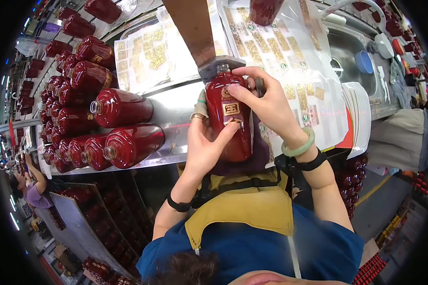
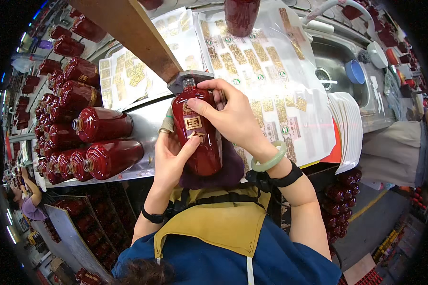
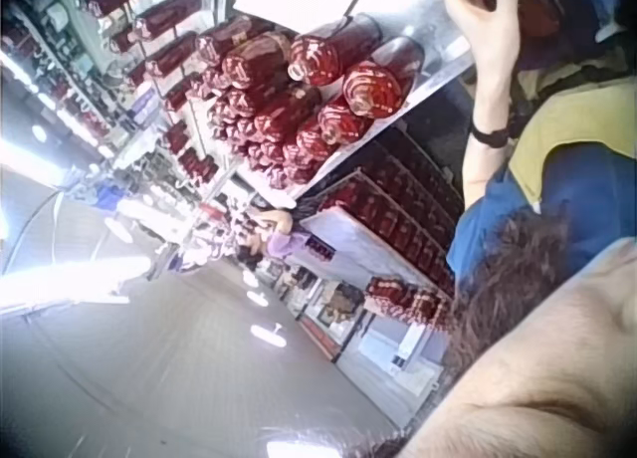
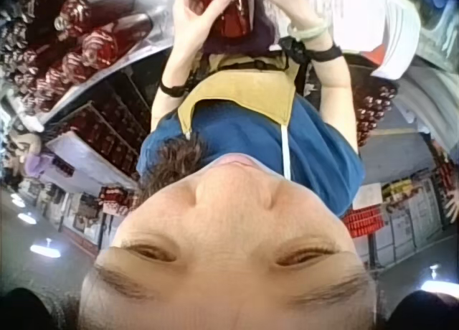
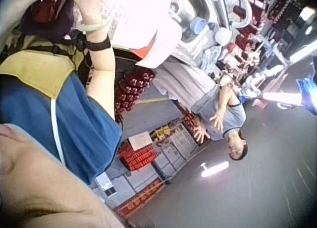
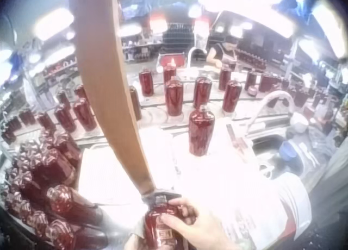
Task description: Manually applying decorative labels and seals to red liquor bottles at a factory workstation.
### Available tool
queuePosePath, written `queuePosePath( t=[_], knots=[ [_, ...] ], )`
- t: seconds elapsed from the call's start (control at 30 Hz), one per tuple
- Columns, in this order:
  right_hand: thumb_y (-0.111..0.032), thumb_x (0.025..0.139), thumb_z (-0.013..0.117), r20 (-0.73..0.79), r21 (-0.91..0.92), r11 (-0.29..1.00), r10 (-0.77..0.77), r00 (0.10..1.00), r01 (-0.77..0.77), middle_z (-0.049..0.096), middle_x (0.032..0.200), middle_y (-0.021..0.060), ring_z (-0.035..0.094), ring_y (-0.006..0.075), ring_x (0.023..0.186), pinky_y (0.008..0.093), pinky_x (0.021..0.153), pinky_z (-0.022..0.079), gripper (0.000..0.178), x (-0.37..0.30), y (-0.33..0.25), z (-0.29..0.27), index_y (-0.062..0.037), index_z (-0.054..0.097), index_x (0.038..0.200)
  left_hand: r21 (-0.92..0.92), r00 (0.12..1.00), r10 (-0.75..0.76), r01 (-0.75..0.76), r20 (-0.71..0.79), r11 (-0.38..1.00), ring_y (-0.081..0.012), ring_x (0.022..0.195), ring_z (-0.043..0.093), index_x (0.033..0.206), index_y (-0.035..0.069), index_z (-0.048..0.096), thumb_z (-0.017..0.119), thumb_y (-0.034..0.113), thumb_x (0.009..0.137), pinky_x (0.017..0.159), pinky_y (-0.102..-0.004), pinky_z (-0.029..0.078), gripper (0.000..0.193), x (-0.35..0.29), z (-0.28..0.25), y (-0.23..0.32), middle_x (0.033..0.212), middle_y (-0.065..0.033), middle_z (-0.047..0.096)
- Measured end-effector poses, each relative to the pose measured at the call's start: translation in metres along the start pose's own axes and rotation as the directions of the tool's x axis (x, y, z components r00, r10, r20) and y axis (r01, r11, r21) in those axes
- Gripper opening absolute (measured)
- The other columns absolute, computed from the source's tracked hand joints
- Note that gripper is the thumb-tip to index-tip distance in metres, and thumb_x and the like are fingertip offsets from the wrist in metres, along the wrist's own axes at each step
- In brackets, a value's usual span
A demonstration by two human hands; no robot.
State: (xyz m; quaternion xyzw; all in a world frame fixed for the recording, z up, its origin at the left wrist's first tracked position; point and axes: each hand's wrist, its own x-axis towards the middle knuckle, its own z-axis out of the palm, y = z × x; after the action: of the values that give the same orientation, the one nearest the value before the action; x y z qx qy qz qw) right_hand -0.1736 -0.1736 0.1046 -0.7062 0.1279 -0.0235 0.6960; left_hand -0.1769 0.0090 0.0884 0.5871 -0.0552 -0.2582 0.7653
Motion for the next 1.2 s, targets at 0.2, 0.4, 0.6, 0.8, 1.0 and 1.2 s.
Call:
queuePosePath(
  t=[0.2, 0.4, 0.6, 0.8, 1.0, 1.2],
  knots=[
    [-0.025, 0.088, 0.082, -0.006, -0.046, 0.999, -0.002, 1.0, 0.001, 0.048, 0.081, -0.0075, 0.042, 0.0028, 0.071, 0.0202, 0.062, 0.037, 0.04, 0.001, 0.002, -0.002, 0.0, 0.068, 0.117, -0.011, 0.999, 0.032, -0.032, 0.009, 0.999, -0.0212, 0.129, 0.055, 0.155, -0.004, 0.028, 0.072, 0.0, 0.093, 0.111, -0.038, 0.046, 0.076, 0.001, 0.0, -0.001, 0.144, -0.0152, 0.052],
    [-0.025, 0.088, 0.082, -0.012, -0.064, 0.998, -0.001, 1.0, 0.0, 0.047, 0.08, -0.0077, 0.041, 0.0028, 0.07, 0.0204, 0.061, 0.037, 0.04, 0.001, 0.001, -0.001, -0.0007, 0.069, 0.117, 0.011, 1.0, 0.027, -0.027, 0.001, 1.0, -0.0215, 0.13, 0.055, 0.154, -0.004, 0.029, 0.072, 0.0, 0.093, 0.111, -0.0383, 0.046, 0.075, 0.0, 0.001, 0.001, 0.144, -0.0153, 0.051],
    [-0.025, 0.089, 0.082, 0.0, -0.086, 0.996, -0.002, 1.0, 0.002, 0.047, 0.081, -0.0075, 0.041, 0.0027, 0.071, 0.0204, 0.062, 0.037, 0.044, 0.001, 0.003, -0.002, -0.0007, 0.067, 0.122, -0.024, 0.999, 0.033, -0.033, 0.004, 0.999, -0.0219, 0.132, 0.054, 0.156, -0.005, 0.026, 0.072, -0.001, 0.093, 0.112, -0.0385, 0.045, 0.078, 0.0, 0.0, 0.001, 0.146, -0.0164, 0.049],
    [-0.023, 0.094, 0.078, -0.034, 0.032, 0.999, 0.043, 0.999, -0.042, 0.047, 0.081, -0.0067, 0.042, 0.0024, 0.072, 0.0195, 0.064, 0.036, 0.05, -0.014, 0.003, -0.007, -0.0011, 0.059, 0.135, -0.086, 0.993, 0.04, -0.049, -0.112, 0.995, -0.0225, 0.135, 0.051, 0.157, -0.007, 0.025, 0.064, 0.008, 0.102, 0.113, -0.0374, 0.044, 0.069, 0.011, -0.001, 0.008, 0.151, -0.0189, 0.047],
    [-0.017, 0.091, 0.081, -0.001, 0.084, 0.996, 0.043, 0.999, -0.043, 0.044, 0.087, -0.0063, 0.04, 0.0038, 0.077, 0.0197, 0.07, 0.037, 0.065, -0.03, 0.019, -0.001, -0.0021, 0.05, 0.146, -0.109, 0.994, -0.047, 0.037, -0.097, 0.993, -0.0205, 0.129, 0.055, 0.149, -0.006, 0.038, 0.068, 0.009, 0.099, 0.109, -0.0362, 0.047, 0.06, 0.014, 0.0, 0.008, 0.143, -0.0156, 0.055],
    [-0.018, 0.091, 0.081, -0.006, 0.105, 0.993, 0.059, 0.998, -0.058, 0.044, 0.087, -0.0065, 0.04, 0.0039, 0.077, 0.02, 0.07, 0.037, 0.064, -0.031, 0.016, 0.001, -0.0021, 0.051, 0.146, -0.104, 0.993, -0.042, 0.03, -0.113, 0.994, -0.0195, 0.127, 0.057, 0.15, -0.006, 0.038, 0.07, 0.009, 0.098, 0.107, -0.0354, 0.048, 0.063, 0.014, 0.0, 0.008, 0.141, -0.0146, 0.056]
  ],
)
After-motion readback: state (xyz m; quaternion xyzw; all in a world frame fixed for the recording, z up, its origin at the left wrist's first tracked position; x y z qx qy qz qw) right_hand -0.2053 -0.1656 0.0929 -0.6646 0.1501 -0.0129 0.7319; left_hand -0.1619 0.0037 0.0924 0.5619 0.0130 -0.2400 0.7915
